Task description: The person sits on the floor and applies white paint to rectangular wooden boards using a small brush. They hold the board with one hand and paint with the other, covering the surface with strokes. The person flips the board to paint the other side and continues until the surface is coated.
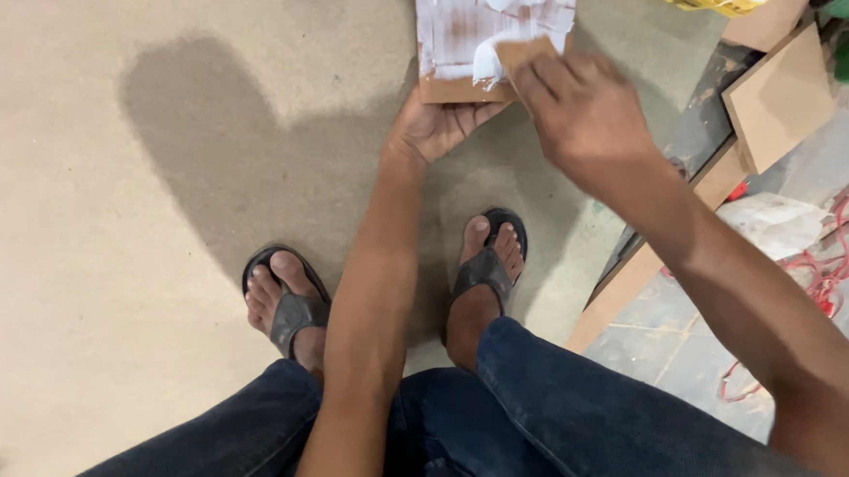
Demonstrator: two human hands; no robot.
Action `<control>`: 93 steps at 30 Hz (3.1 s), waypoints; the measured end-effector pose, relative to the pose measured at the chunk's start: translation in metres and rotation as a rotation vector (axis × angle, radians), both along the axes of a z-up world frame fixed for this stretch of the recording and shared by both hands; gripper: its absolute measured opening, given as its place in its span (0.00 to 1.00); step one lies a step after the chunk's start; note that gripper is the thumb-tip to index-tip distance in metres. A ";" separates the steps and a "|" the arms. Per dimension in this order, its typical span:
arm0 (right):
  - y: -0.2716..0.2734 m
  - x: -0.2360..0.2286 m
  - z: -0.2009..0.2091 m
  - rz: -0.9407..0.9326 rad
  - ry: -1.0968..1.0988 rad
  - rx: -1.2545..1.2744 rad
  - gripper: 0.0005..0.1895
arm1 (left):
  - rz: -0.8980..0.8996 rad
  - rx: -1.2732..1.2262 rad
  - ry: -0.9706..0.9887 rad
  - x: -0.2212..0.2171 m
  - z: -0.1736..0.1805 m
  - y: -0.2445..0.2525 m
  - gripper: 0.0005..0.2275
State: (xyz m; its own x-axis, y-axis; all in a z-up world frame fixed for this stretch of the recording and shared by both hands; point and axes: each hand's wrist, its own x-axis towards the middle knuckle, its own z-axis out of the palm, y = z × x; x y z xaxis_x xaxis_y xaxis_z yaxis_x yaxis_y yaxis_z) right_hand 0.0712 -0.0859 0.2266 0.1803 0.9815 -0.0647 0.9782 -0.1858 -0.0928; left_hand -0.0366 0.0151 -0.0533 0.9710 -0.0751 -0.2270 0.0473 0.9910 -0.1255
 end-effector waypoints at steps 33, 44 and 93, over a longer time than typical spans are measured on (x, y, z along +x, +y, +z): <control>0.018 -0.021 0.008 0.011 0.060 -0.026 0.23 | -0.006 0.054 0.023 0.005 -0.007 -0.002 0.16; 0.041 -0.021 -0.007 -0.037 0.024 -0.043 0.24 | -0.077 0.007 0.040 0.004 -0.012 -0.003 0.16; 0.027 -0.004 0.030 -0.098 0.086 -0.019 0.18 | 0.049 -0.034 -0.057 0.001 -0.010 -0.007 0.23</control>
